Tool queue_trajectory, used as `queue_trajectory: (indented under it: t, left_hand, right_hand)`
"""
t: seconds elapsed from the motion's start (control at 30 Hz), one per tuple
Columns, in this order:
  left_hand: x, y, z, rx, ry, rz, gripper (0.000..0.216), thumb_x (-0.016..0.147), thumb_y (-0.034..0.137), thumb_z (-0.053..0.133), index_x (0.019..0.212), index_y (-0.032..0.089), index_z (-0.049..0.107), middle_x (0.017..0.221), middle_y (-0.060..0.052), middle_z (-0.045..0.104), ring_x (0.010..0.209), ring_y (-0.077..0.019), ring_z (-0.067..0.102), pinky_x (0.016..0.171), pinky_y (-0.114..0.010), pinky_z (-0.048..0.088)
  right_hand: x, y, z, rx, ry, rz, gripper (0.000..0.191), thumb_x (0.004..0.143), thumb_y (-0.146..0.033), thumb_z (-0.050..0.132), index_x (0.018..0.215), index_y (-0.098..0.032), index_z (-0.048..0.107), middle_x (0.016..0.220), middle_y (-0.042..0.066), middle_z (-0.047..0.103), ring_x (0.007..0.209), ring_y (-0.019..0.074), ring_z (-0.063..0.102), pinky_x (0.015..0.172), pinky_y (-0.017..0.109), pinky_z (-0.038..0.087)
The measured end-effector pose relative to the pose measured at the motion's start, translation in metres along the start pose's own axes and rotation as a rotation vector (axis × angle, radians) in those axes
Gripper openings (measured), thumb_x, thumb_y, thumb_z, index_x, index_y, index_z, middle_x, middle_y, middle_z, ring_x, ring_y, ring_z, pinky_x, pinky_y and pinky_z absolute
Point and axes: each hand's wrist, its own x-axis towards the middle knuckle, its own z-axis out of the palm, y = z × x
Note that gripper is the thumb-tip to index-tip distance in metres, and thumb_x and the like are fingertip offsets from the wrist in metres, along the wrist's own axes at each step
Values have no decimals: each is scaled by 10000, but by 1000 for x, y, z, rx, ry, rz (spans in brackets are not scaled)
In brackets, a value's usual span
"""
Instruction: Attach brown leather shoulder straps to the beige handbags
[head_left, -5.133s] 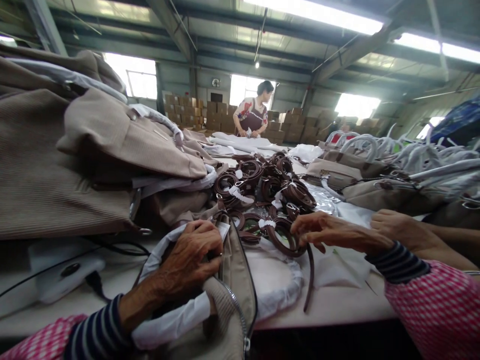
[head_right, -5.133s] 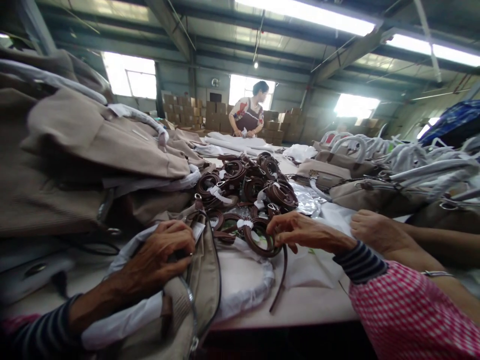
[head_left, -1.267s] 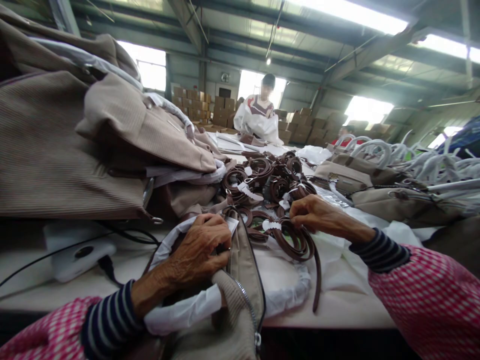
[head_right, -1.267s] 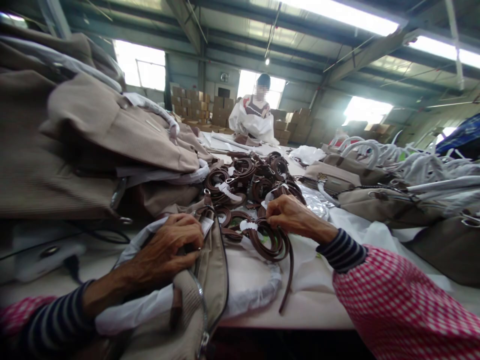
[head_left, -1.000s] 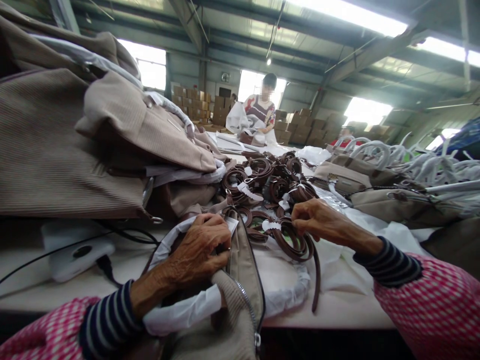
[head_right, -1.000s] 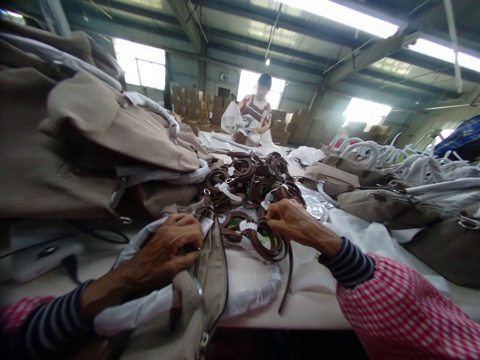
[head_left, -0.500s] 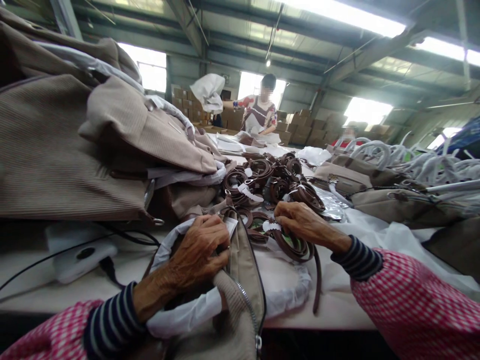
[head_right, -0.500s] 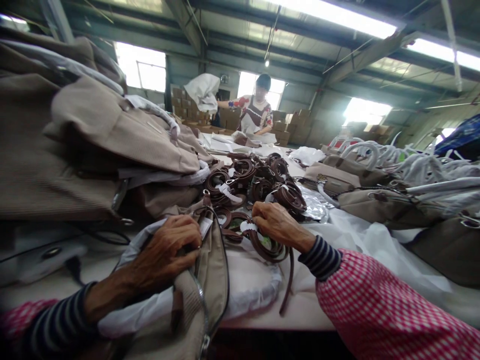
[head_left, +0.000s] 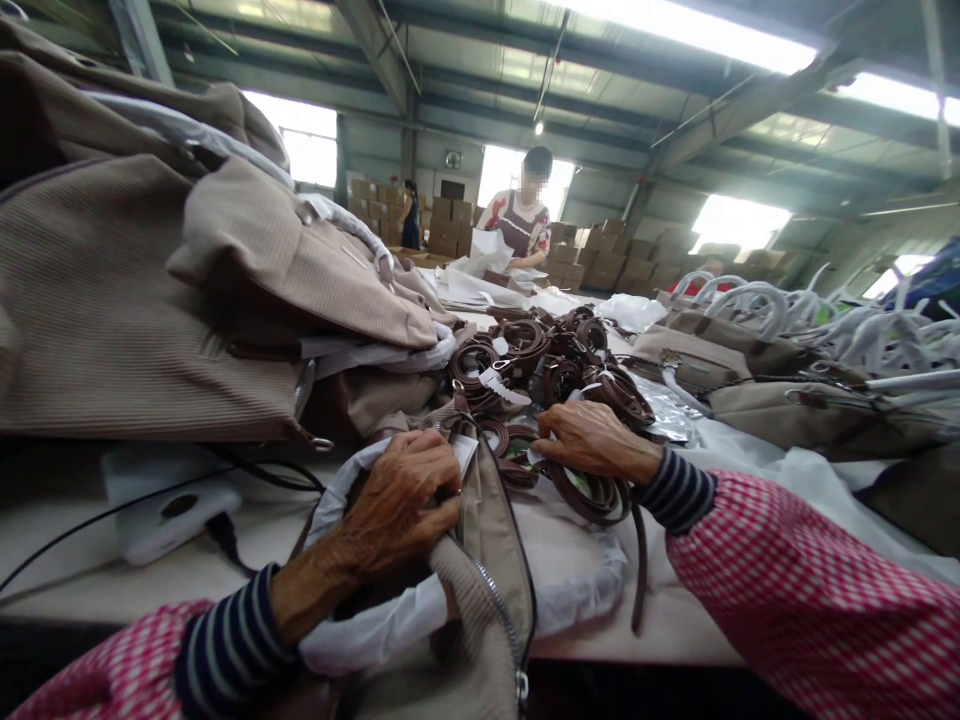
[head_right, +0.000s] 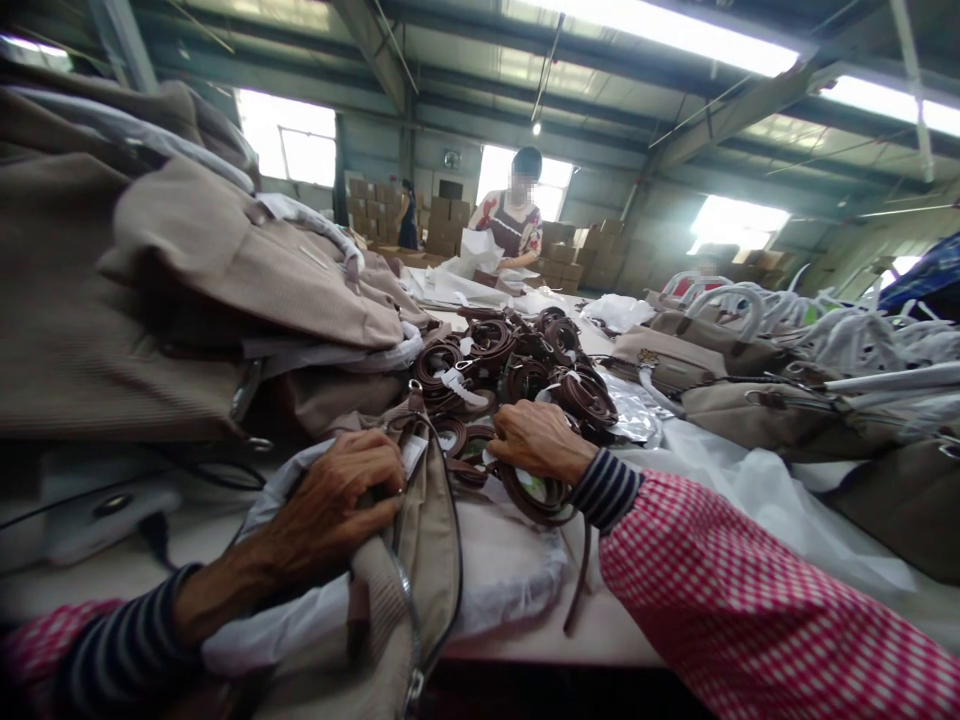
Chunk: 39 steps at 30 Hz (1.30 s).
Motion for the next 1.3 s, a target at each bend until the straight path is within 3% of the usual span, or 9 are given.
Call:
queue_trajectory:
  t: [0.17,0.3,0.43,0.53,0.7,0.87,1.07,1.3]
  left_hand:
    - [1,0,0,35,-5,-30,117,864,163,557,754,192,529,825,-4,590,901,-212,528,892,-403,321]
    - [3,1,-2,55,-50,-54,137,895,189,551,759,197,541,827,-6,598,910,-220,530,892,-408,328]
    - [4,2,-6,55,-119,-83,179,963,242,521,802,199,587,895,-31,619,968,-239,536,919,-424,339]
    - [4,3,-9,72,-162,-76,204,997,245,492,820,198,580,903,-36,614,960,-236,536,911,-421,349]
    - [3,4,-11,42,-176,-115,225,1015,240,461,834,189,585,912,-40,610,950,-231,544,899,-415,359]
    - [2,1,-11,-18,-139,-158,210,980,244,485,798,189,573,884,-24,597,911,-219,547,865,-400,371]
    - [4,1,-13,-44,-129,-217,209,947,276,481,776,187,561,868,-26,589,870,-215,542,835,-394,370]
    - [4,-2,-12,-95,-108,-206,216,916,289,501,737,183,559,812,-22,582,826,-205,534,793,-375,355]
  right_hand:
    - [1,3,8,139,29,15,112,855,-216,620,804,-191,716,762,36,683,707,165,585,618,284,270]
    - [-17,13,21,316,236,21,113,862,-223,602,789,-184,678,701,2,637,656,143,541,631,279,292]
    - [-39,9,21,582,378,-85,174,936,-289,579,824,-187,665,701,-18,644,629,124,542,633,255,340]
    - [-50,-14,12,630,353,-211,209,983,-314,573,833,-194,656,655,-38,608,584,106,503,612,248,319]
    - [-52,-61,12,352,170,-368,193,955,-206,592,765,-192,561,628,-44,497,579,104,367,604,300,196]
    - [-45,-74,22,415,172,-288,236,978,-259,580,754,-192,548,623,-46,475,586,108,365,615,308,191]
    - [-37,-80,8,465,72,-254,165,902,-232,619,747,-183,642,660,-23,568,607,111,446,613,293,223]
    - [-28,-86,3,431,18,-225,149,860,-247,624,737,-185,681,645,-19,562,581,106,409,586,289,223]
